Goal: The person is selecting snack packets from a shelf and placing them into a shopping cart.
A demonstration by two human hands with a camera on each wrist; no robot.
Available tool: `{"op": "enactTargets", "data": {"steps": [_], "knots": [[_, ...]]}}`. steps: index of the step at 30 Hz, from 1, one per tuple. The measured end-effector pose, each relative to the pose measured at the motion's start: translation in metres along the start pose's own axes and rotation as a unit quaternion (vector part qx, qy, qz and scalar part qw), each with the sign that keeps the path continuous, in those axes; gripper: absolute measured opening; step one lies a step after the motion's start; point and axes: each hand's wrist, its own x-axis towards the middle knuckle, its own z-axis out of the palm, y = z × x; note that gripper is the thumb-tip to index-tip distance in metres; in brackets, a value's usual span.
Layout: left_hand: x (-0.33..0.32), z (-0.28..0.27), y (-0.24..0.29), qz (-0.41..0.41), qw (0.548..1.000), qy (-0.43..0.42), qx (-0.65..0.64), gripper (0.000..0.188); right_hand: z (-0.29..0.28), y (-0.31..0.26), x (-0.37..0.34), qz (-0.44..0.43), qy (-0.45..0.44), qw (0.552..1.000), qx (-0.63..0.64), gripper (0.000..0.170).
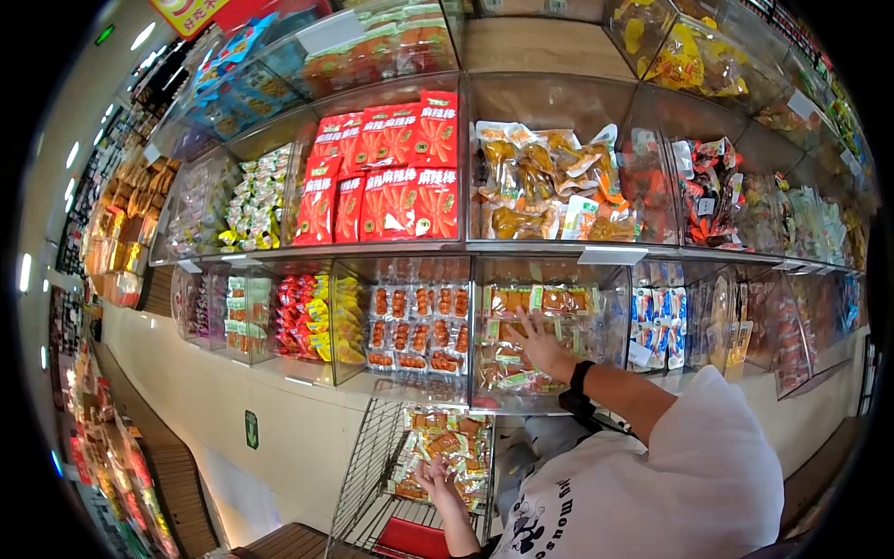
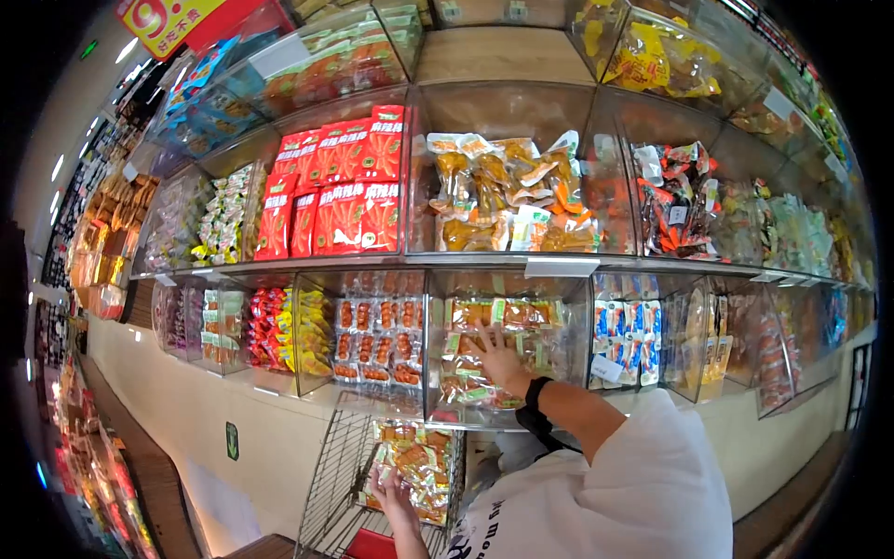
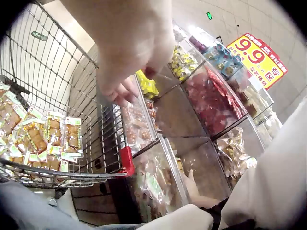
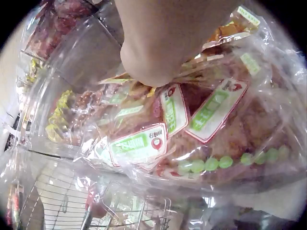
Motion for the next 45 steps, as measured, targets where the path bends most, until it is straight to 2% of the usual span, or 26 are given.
{"op": "enactTargets", "data": {"steps": [1,4,5,8,9,12,16,17,20,21,24,25,27,28,29,30,32,33,35,38,40,41,44,45], "knots": [[0.001,0.002,-0.002,-0.003,1.000,-0.001,-0.001,0.043,0.009,0.001,0.002,-0.021,0.024,0.999,0.025,0.069],[0.009,0.009,-0.005,-0.010,1.000,-0.012,0.012,0.043,0.018,-0.002,0.007,-0.021,0.010,1.000,0.013,0.070],[0.010,0.010,-0.007,-0.012,1.000,-0.017,0.019,0.043,0.024,-0.002,0.009,-0.014,-0.024,0.999,0.030,0.071],[0.016,0.006,-0.009,-0.015,0.999,-0.037,0.029,0.043,0.028,-0.003,0.007,-0.016,0.003,0.998,0.062,0.068],[0.018,0.006,-0.008,-0.020,0.998,-0.039,0.033,0.043,0.031,-0.005,0.006,-0.014,0.010,0.998,0.053,0.061],[0.024,0.003,-0.003,-0.033,0.997,-0.050,0.045,0.044,0.033,-0.008,0.003,-0.010,0.013,0.997,0.074,0.059],[0.034,-0.014,-0.003,-0.027,0.999,-0.041,0.019,0.043,0.028,-0.013,0.007,0.016,-0.045,0.994,0.096,0.057],[0.036,-0.021,-0.004,-0.024,0.999,-0.039,0.008,0.043,0.025,-0.015,0.005,0.022,-0.009,0.997,0.079,0.051],[0.034,-0.044,-0.006,-0.025,0.999,-0.015,-0.017,0.043,0.002,-0.028,0.000,0.032,0.031,0.971,0.233,0.042],[0.033,-0.056,-0.011,-0.026,0.999,-0.005,-0.026,0.044,-0.023,-0.042,-0.004,-0.028,0.154,0.961,0.230,0.035],[0.032,-0.094,-0.030,-0.039,0.998,0.028,-0.043,0.039,-0.074,-0.089,-0.012,-0.171,0.185,0.940,0.232,0.033],[0.036,-0.111,-0.043,-0.046,0.997,0.041,-0.046,0.037,-0.082,-0.111,-0.012,-0.234,0.211,0.929,0.196,0.030],[0.040,-0.142,-0.069,-0.064,0.993,0.084,-0.054,0.033,-0.074,-0.159,-0.014,-0.308,0.136,0.912,0.234,0.028],[0.044,-0.158,-0.084,-0.089,0.992,0.077,-0.052,0.033,-0.063,-0.183,-0.015,-0.342,0.097,0.901,0.249,0.027],[0.050,-0.173,-0.098,-0.101,0.989,0.093,-0.046,0.031,-0.034,-0.205,-0.011,-0.364,0.074,0.886,0.277,0.027],[0.057,-0.185,-0.114,-0.116,0.987,0.106,-0.042,0.030,0.002,-0.223,-0.009,-0.335,-0.030,0.903,0.267,0.030],[0.073,-0.215,-0.152,-0.120,0.986,0.118,-0.011,0.027,0.069,-0.259,0.002,-0.244,-0.160,0.935,0.200,0.042],[0.082,-0.232,-0.179,-0.118,0.985,0.125,-0.011,0.027,0.095,-0.271,0.016,-0.158,-0.238,0.934,0.215,0.046],[0.094,-0.249,-0.194,-0.149,0.977,0.143,-0.052,0.027,0.143,-0.291,0.043,0.028,-0.381,0.894,0.234,0.054],[0.106,-0.257,-0.191,-0.157,0.967,0.186,-0.071,0.025,0.230,-0.291,0.068,0.040,-0.254,0.964,0.067,0.061],[0.107,-0.260,-0.192,-0.154,0.970,0.179,-0.056,0.024,0.257,-0.287,0.083,0.094,-0.275,0.952,0.094,0.060],[0.107,-0.261,-0.194,-0.153,0.972,0.173,-0.046,0.023,0.269,-0.286,0.083,0.085,-0.224,0.967,0.080,0.056],[0.104,-0.265,-0.212,-0.147,0.977,0.146,-0.052,0.018,0.270,-0.284,0.092,0.111,-0.267,0.957,-0.004,0.065],[0.102,-0.264,-0.214,-0.144,0.978,0.137,-0.058,0.018,0.291,-0.277,0.088,0.158,-0.242,0.955,0.057,0.055]]}}
